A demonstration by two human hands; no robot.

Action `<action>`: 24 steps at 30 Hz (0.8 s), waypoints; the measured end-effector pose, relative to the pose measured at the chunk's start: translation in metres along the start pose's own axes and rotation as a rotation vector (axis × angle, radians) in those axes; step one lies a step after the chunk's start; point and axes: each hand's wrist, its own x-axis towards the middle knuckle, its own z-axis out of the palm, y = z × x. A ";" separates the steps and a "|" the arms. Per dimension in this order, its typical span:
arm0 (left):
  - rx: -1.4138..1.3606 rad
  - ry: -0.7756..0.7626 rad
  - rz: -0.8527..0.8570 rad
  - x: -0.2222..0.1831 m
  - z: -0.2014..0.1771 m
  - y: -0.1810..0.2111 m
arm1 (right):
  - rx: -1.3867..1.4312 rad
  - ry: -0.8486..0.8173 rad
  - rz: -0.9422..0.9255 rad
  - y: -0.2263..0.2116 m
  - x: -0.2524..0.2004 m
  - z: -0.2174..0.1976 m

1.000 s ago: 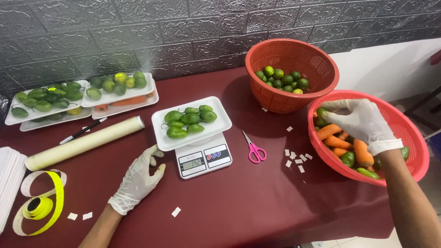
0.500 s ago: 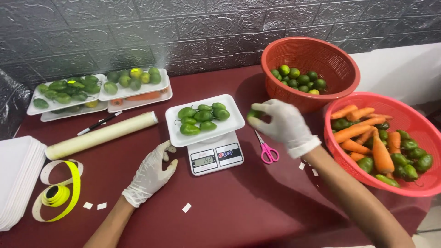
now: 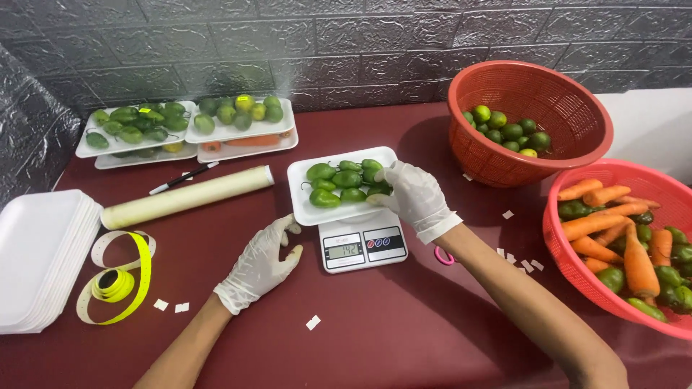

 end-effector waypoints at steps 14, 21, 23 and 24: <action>-0.006 -0.030 -0.047 0.000 -0.006 0.012 | 0.371 -0.072 0.218 0.001 0.004 -0.037; 0.001 -0.017 -0.046 0.001 -0.003 0.008 | 0.430 0.019 0.170 0.017 -0.001 -0.051; 0.001 -0.013 -0.041 0.000 -0.003 0.007 | 0.460 0.022 0.185 0.018 -0.002 -0.054; 0.001 -0.014 -0.040 0.001 -0.002 0.006 | 0.460 0.022 0.185 0.016 -0.003 -0.058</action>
